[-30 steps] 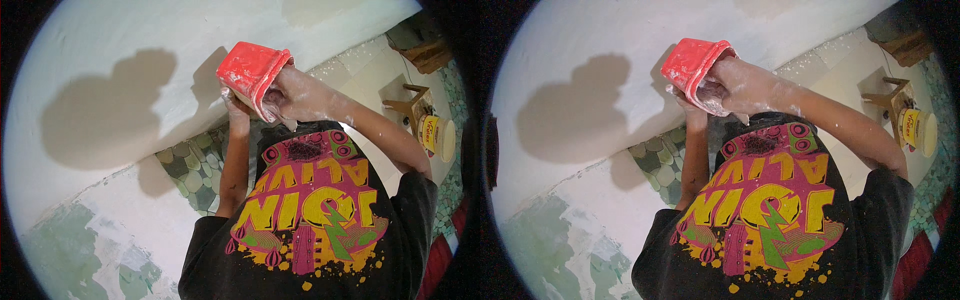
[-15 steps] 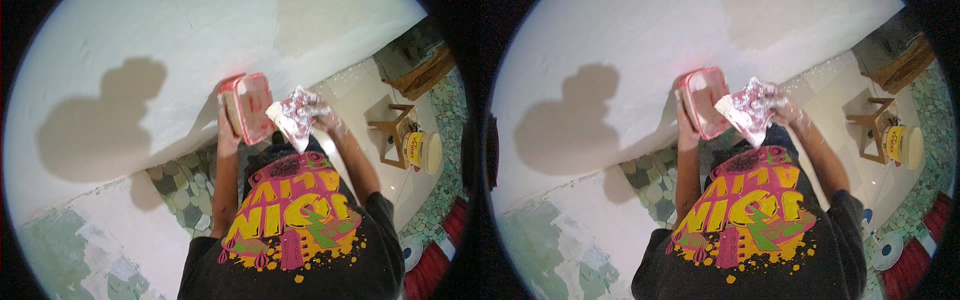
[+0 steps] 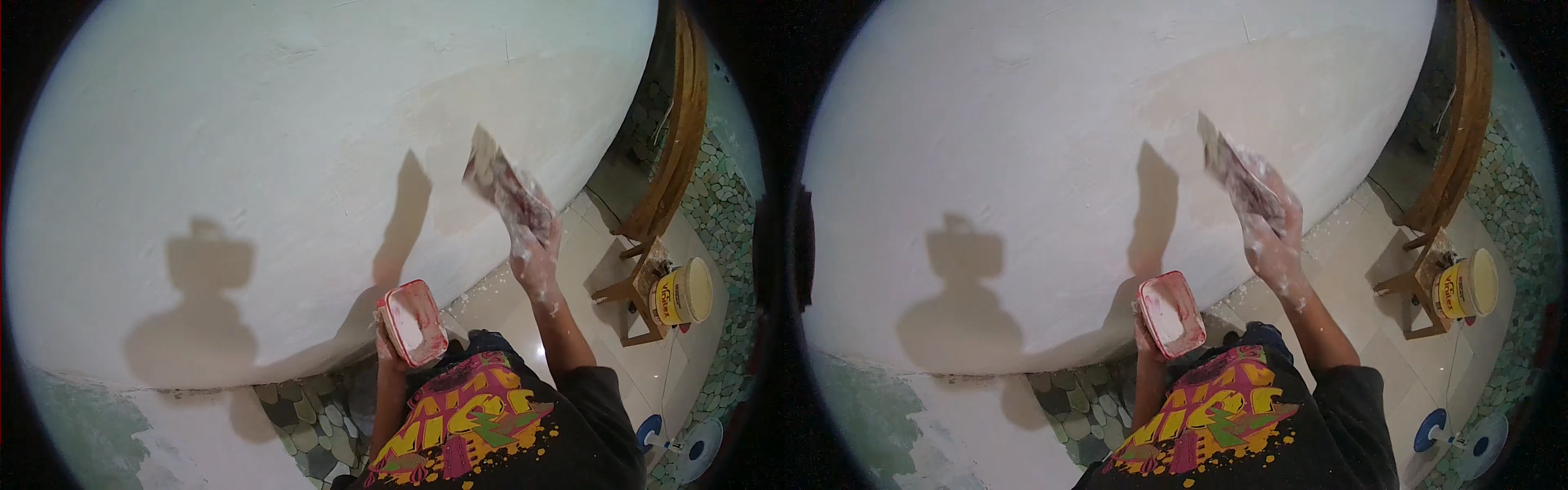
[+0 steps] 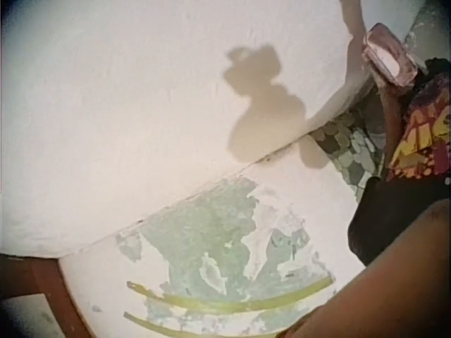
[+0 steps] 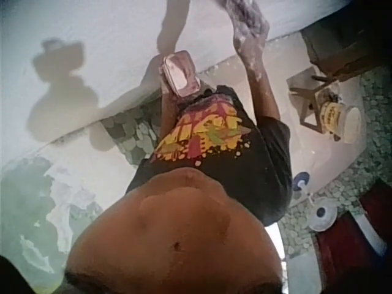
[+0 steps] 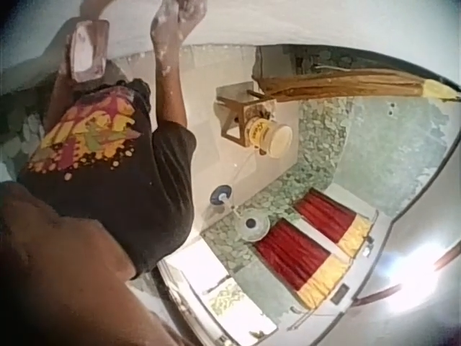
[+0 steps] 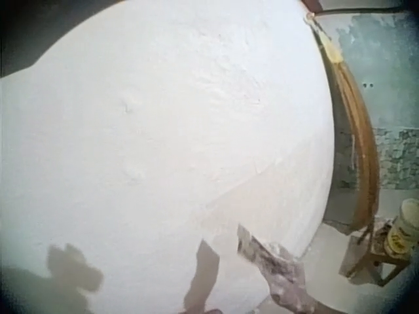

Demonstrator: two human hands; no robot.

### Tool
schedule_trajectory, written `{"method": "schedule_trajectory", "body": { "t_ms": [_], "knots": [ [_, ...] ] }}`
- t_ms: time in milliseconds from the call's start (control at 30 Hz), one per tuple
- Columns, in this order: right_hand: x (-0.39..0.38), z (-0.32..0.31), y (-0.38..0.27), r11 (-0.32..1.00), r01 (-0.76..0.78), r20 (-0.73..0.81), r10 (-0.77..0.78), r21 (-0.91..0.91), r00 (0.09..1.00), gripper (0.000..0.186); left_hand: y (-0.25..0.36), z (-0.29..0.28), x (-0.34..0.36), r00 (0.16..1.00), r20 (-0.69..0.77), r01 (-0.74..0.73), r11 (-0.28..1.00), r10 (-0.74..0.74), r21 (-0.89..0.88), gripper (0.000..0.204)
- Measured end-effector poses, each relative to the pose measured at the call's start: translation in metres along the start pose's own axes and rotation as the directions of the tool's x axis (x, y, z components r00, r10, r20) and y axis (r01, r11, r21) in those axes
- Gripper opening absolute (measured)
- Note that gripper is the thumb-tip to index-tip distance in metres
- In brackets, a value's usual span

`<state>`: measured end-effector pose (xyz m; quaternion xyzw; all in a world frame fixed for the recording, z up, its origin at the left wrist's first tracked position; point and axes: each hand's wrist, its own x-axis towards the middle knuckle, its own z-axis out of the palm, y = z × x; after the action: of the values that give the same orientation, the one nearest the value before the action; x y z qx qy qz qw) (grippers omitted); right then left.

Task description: Applying and smoothing plaster on a wall using a putty knife.

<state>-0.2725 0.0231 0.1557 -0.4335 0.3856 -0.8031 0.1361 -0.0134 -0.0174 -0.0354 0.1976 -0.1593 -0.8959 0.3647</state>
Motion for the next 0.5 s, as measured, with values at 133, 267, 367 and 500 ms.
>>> {"method": "schedule_trajectory", "body": {
  "t_ms": [133, 267, 367, 500],
  "knots": [
    [0.043, 0.030, -0.036, 0.724, 0.339, 0.174, -0.295, -0.601, 0.940, 0.038, 0.000, -0.005, 0.001, 0.998, 0.066, -0.006, 1.000, 0.007, -0.017, 0.082],
    [0.054, 0.041, -0.029, 0.594, 0.496, 0.280, -0.421, -0.634, 0.863, 0.046, -0.001, -0.001, 0.001, 0.999, -0.015, -0.030, 0.999, 0.031, 0.037, 0.083],
    [0.053, 0.048, -0.016, 0.342, 0.618, 0.457, -0.446, -0.708, 0.770, 0.056, -0.004, -0.003, -0.002, 1.000, 0.006, -0.015, 1.000, 0.015, -0.013, 0.084],
    [0.062, 0.052, 0.011, 0.236, 0.652, 0.498, -0.479, -0.720, 0.723, 0.054, -0.004, 0.005, -0.007, 0.999, 0.030, 0.010, 1.000, -0.010, 0.001, 0.083]
  ]
}}
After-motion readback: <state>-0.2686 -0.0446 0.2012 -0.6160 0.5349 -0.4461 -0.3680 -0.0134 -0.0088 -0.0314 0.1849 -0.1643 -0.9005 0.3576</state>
